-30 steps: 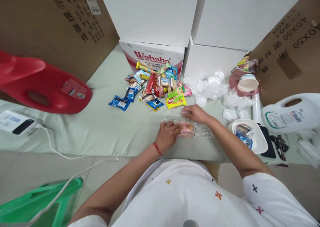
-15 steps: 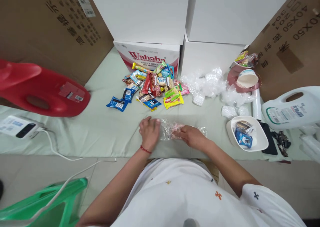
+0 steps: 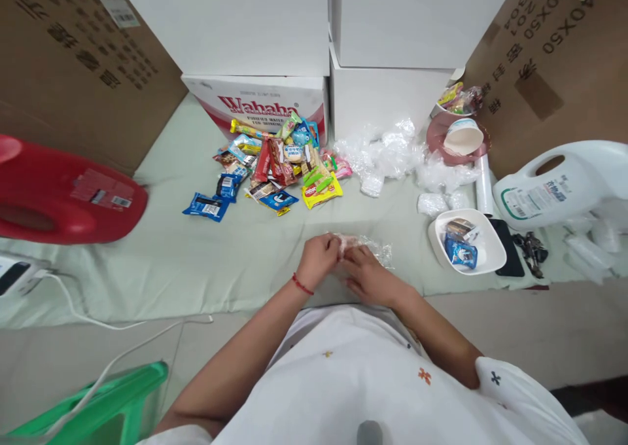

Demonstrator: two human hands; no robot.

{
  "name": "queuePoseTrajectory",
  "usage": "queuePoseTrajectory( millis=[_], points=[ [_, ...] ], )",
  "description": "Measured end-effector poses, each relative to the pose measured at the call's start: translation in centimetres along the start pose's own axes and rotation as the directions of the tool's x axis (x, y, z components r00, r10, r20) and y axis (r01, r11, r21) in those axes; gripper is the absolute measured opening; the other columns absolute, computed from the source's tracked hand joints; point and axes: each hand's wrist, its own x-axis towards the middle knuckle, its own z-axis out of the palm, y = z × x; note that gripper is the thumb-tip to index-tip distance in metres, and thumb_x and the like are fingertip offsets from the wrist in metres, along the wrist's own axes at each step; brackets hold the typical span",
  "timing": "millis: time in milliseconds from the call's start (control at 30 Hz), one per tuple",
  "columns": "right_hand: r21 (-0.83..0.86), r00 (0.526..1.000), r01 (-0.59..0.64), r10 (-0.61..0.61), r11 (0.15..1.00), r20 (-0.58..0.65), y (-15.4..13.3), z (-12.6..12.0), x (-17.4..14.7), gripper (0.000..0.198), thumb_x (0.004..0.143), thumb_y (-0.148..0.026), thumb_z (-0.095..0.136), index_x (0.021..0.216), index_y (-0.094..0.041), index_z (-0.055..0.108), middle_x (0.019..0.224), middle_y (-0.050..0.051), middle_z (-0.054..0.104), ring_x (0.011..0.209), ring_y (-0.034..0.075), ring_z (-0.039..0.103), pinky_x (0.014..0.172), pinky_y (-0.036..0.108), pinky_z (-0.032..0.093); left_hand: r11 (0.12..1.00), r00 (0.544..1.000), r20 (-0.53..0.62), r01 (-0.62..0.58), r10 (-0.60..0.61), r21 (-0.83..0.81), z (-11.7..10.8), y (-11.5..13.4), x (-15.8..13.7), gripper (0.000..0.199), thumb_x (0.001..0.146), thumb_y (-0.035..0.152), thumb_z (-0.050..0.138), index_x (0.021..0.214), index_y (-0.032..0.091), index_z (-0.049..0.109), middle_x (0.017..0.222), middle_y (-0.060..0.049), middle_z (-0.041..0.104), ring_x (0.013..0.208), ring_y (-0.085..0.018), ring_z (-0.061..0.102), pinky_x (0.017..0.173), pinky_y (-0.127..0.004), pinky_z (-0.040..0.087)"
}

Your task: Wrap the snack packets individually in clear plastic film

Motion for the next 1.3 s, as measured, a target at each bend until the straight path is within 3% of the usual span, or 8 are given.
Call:
queuePoseTrajectory(
  millis=[100,233,500,667,800,967,1167,1300],
  points=[
    [0.161,0.973,-0.101,0.131,0.982,-0.189,1.3,-2.3,-1.9,0.036,0.107,-0.036,0.04,0.125,-0.023,0.068,0.111,0.009,0.068,0.107,0.024,0.058,0.098,0.039,0.046,0.957,0.993,-0.077,-0.067,0.092,0.283,0.8,-0.2,-0.6,0.031,0.094,0.026,0.051,0.107,0.024,0.079,0.101,-0.008,0.075,0.088,-0.023,0.069,0.071,-0.031,0.048],
    [0.016,0.764,-0.549,0.51,0.835,-0.396,3.7,-3.1,-2.4,0.049,0.097,-0.047,0.06,0.136,-0.017,0.061,0.115,0.015,0.064,0.109,0.031,0.053,0.098,0.043,0.044,0.903,0.971,-0.221,0.01,0.095,0.43,1.3,-0.4,-1.2,0.032,0.095,0.039,0.059,0.12,0.026,0.075,0.109,-0.012,0.068,0.099,-0.03,0.065,0.079,-0.04,0.048],
    [-0.136,0.784,-0.62,0.603,0.773,-0.149,1.3,-1.0,-1.1,0.011,0.094,-0.024,0.057,0.099,-0.019,0.066,0.105,0.011,0.061,0.089,0.022,0.054,0.075,0.029,0.038,0.914,0.959,-0.282,0.092,0.025,0.396,1.4,-1.2,-0.8,0.039,0.079,0.049,0.077,0.101,0.018,0.066,0.114,-0.015,0.063,0.113,-0.035,0.057,0.09,-0.046,0.048],
    [0.413,0.751,-0.533,0.638,0.738,-0.17,0.4,-0.4,0.4,0.006,0.087,-0.026,0.058,0.084,-0.022,0.054,0.071,-0.001,0.054,0.067,0.017,0.048,0.064,0.027,0.034,0.867,0.898,-0.283,-0.18,0.338,0.464,3.7,1.0,-2.2,0.009,0.094,0.028,0.061,0.101,0.022,0.062,0.095,-0.008,0.064,0.09,-0.023,0.06,0.07,-0.033,0.045],
    [0.96,0.75,-0.1,0.654,0.262,-0.1,0.6,1.1,0.4,0.022,0.076,-0.039,0.068,0.082,-0.023,0.056,0.076,-0.002,0.061,0.071,0.016,0.055,0.069,0.028,0.046,0.653,0.778,-0.09,-0.452,0.622,0.607,4.2,1.9,-2.2,0.016,0.097,0.015,0.053,0.105,0.023,0.064,0.099,-0.01,0.067,0.097,-0.025,0.06,0.078,-0.037,0.046],
    [0.973,0.784,0.007,0.604,-0.233,0.139,1.2,1.9,-1.0,0.046,0.078,-0.064,0.066,0.093,-0.02,0.068,0.083,0.005,0.071,0.077,0.022,0.065,0.072,0.036,0.055,0.6,0.737,0.201,-0.652,0.646,0.463,2.9,1.5,-1.1,0.031,0.084,0.011,0.058,0.113,0.018,0.062,0.11,-0.015,0.065,0.103,-0.028,0.059,0.087,-0.043,0.051],
    [0.952,0.649,-0.11,0.746,0.286,-0.149,1.5,0.8,-2.1,0.04,0.081,-0.055,0.075,0.099,-0.02,0.072,0.1,0.006,0.075,0.094,0.022,0.068,0.088,0.034,0.053,0.579,0.542,0.298,-0.814,0.786,-0.044,2.6,0.7,-2.9,0.07,0.07,0.011,0.057,0.139,0.016,0.047,0.131,-0.018,0.06,0.124,-0.03,0.057,0.107,-0.048,0.049],
    [0.638,0.468,-0.291,0.687,0.713,-0.556,3.9,-3.5,-8.7,0.05,0.095,-0.055,0.055,0.137,-0.028,0.062,0.128,0.008,0.07,0.11,0.026,0.065,0.092,0.04,0.053,0.689,0.669,0.187,-0.722,0.72,-0.067,1.0,-1.9,-4.8,0.062,0.081,0.008,0.05,0.142,0.02,0.047,0.137,-0.015,0.06,0.125,-0.025,0.059,0.105,-0.042,0.052]
  ],
)
